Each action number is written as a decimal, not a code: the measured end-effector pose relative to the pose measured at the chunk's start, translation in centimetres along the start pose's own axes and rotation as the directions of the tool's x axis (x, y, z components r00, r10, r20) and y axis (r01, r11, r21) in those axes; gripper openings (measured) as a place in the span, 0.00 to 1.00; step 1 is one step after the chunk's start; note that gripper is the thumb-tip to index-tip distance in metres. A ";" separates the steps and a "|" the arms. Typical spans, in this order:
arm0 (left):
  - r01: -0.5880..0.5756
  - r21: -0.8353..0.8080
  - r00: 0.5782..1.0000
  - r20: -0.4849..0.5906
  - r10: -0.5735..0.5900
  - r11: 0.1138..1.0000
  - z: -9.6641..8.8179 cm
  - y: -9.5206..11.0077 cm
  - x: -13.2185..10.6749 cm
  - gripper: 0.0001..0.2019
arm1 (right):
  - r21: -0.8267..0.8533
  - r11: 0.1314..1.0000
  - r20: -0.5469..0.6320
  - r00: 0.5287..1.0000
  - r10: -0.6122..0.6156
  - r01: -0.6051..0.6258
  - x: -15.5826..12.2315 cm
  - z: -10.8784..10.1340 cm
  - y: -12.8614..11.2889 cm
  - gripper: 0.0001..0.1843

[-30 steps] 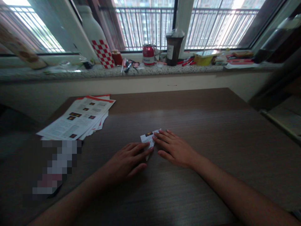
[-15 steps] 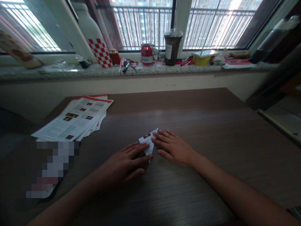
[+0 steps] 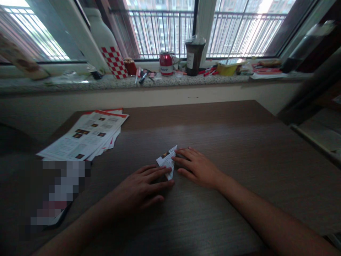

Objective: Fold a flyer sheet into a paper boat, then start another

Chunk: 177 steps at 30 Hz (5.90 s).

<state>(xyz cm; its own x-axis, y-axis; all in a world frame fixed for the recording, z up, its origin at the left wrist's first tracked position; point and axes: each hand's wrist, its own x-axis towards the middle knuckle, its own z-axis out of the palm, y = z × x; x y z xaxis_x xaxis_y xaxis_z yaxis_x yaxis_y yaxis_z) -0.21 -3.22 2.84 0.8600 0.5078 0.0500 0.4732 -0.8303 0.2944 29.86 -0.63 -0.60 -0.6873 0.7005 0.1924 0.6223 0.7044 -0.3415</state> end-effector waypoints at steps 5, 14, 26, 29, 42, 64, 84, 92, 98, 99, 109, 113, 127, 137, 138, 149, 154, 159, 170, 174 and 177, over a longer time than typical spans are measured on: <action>-0.032 -0.035 0.999 -0.016 0.031 0.999 0.0 0.0 0.0 0.24 | 0.041 0.998 -0.015 0.999 -0.039 0.039 0.0 -0.1 -0.5 0.24; 0.018 -0.029 1.000 -0.015 -0.018 0.999 -0.1 -0.8 0.0 0.22 | 0.074 0.997 0.023 0.999 -0.030 0.028 0.2 -0.4 -0.7 0.24; 0.046 0.009 0.998 -0.037 -0.045 0.999 0.3 -1.4 -0.2 0.31 | -0.033 0.998 -0.006 0.998 0.056 -0.056 0.4 -0.1 0.4 0.30; 0.068 0.013 0.997 -0.033 -0.068 0.998 0.5 -1.6 0.0 0.29 | -0.070 0.996 0.000 0.999 0.049 -0.049 0.5 0.0 0.5 0.29; 0.110 0.017 0.993 -0.054 -0.109 0.994 1.0 -2.2 0.1 0.25 | -0.067 0.996 -0.010 0.999 0.052 -0.052 0.8 -0.1 0.4 0.25; 0.073 0.009 0.976 -0.206 -0.070 0.997 1.8 -1.8 0.8 0.17 | 0.014 0.999 -0.040 0.999 -0.035 0.035 0.8 0.1 -1.3 0.21; 0.148 0.019 0.968 -0.210 -0.140 0.989 1.4 -2.7 1.0 0.12 | 0.155 0.986 -0.132 0.988 0.084 -0.063 0.4 0.4 -1.4 0.19; 0.211 0.017 0.948 -0.248 -0.200 0.977 1.6 -2.0 1.4 0.24 | 0.258 0.963 -0.179 0.976 0.122 -0.073 0.6 0.9 -1.6 0.16; 0.220 -0.044 0.935 -0.276 -0.224 0.974 1.9 -1.7 1.4 0.37 | 0.327 0.944 -0.196 0.975 0.109 -0.040 0.4 0.8 -2.4 0.19; 0.210 -0.063 0.935 -0.279 -0.219 0.976 2.0 -1.7 1.4 0.38 | 0.342 0.939 -0.195 0.975 0.107 -0.034 0.3 0.8 -2.5 0.20; 0.148 -0.214 0.908 -0.358 -0.218 0.965 1.8 -1.2 1.3 0.30 | 0.341 0.937 -0.218 0.976 0.001 0.075 -0.2 0.4 -3.0 0.30; 0.103 -0.250 0.904 -0.380 -0.196 0.963 1.7 -1.4 1.4 0.29 | 0.338 0.941 -0.210 0.977 0.040 0.034 0.0 0.4 -2.7 0.27; 0.065 -0.381 0.896 -0.385 -0.222 0.922 1.9 -1.7 1.5 0.20 | 0.413 0.910 -0.193 0.979 0.062 0.024 0.5 0.7 -2.8 0.13; 0.132 -0.420 0.863 -0.397 -0.313 0.898 1.0 -1.7 1.2 0.07 | 0.449 0.890 -0.187 0.967 0.175 -0.075 0.5 0.0 -2.9 0.06; 0.143 -0.423 0.858 -0.397 -0.325 0.895 1.1 -1.8 1.2 0.06 | 0.465 0.880 -0.184 0.962 0.203 -0.097 0.5 0.0 -2.8 0.07; 0.222 -0.592 0.810 -0.331 -0.485 0.775 1.8 -1.9 1.4 0.08 | 0.686 0.693 -0.123 0.904 0.410 -0.221 0.6 1.3 -2.6 0.12; 0.199 -0.720 0.810 -0.261 -0.525 0.665 1.6 -1.4 1.9 0.13 | 0.737 0.641 -0.098 0.905 0.415 -0.215 0.7 1.5 -2.8 0.12; 0.215 -0.779 0.826 -0.177 -0.535 0.590 1.5 -1.1 2.0 0.18 | 0.713 0.674 -0.117 0.915 0.386 -0.193 0.7 1.3 -3.6 0.10; 0.173 -0.841 0.840 -0.147 -0.523 0.513 0.4 0.1 2.2 0.14 | 0.722 0.671 -0.116 0.927 0.358 -0.169 0.8 0.9 -4.8 0.13; 0.164 -0.871 0.820 -0.141 -0.555 0.464 0.6 0.0 2.3 0.12 | 0.800 0.564 -0.073 0.902 0.425 -0.202 1.1 1.1 -5.0 0.21; 0.166 -0.875 0.801 -0.149 -0.580 0.454 0.7 -0.1 2.3 0.12 | 0.836 0.499 -0.006 0.904 0.428 -0.230 1.3 0.8 -5.0 0.23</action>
<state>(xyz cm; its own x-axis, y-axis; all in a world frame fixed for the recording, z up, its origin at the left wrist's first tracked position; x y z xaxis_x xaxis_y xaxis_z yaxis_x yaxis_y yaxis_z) 1.87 -2.13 2.28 0.3861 0.9224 0.0114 0.1909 -0.0920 0.9773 25.56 -3.37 0.61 -0.3525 0.9352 0.0333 0.1556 0.0937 -0.9834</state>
